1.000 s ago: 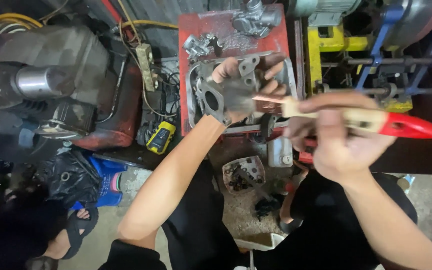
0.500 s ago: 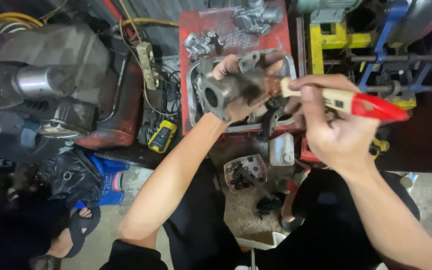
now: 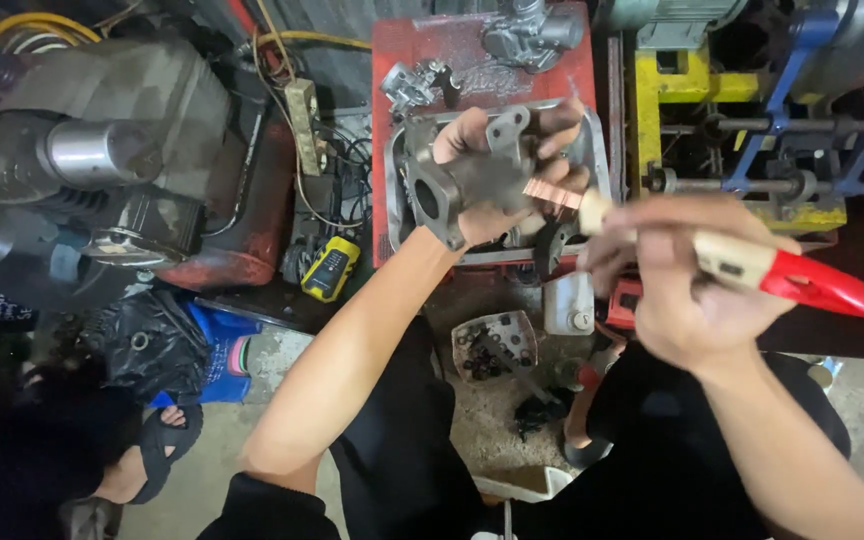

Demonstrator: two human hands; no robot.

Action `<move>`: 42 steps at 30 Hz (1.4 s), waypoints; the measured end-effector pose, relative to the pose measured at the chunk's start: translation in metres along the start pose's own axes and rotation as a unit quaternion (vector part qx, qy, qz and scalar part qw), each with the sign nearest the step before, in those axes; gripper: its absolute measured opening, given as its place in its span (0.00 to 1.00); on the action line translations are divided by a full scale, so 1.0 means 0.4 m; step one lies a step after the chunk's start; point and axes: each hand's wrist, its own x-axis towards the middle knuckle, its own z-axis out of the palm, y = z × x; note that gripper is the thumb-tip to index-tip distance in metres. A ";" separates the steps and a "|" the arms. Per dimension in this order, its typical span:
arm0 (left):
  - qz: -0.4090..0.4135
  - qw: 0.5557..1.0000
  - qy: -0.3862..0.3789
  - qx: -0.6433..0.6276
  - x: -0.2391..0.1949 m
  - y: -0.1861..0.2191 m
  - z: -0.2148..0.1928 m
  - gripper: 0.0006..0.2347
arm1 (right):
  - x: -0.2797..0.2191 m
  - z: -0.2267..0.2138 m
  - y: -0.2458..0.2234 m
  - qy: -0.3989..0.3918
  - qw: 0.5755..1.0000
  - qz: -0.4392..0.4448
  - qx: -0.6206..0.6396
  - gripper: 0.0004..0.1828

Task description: Cleaning a motorcycle engine component using a brush and cleaning fluid in a metal tray.

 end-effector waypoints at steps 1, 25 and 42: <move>-0.010 0.998 -0.063 -0.012 0.012 -0.014 -0.018 0.29 | -0.005 0.003 -0.001 -0.016 0.999 0.007 0.033 0.07; 0.017 0.996 -0.015 0.092 -0.020 -0.009 -0.059 0.14 | 0.009 -0.007 -0.044 -0.109 0.993 0.026 -0.023 0.08; 0.000 0.996 0.082 0.019 0.010 0.002 0.026 0.15 | -0.010 0.000 -0.040 -0.145 0.989 0.017 -0.037 0.06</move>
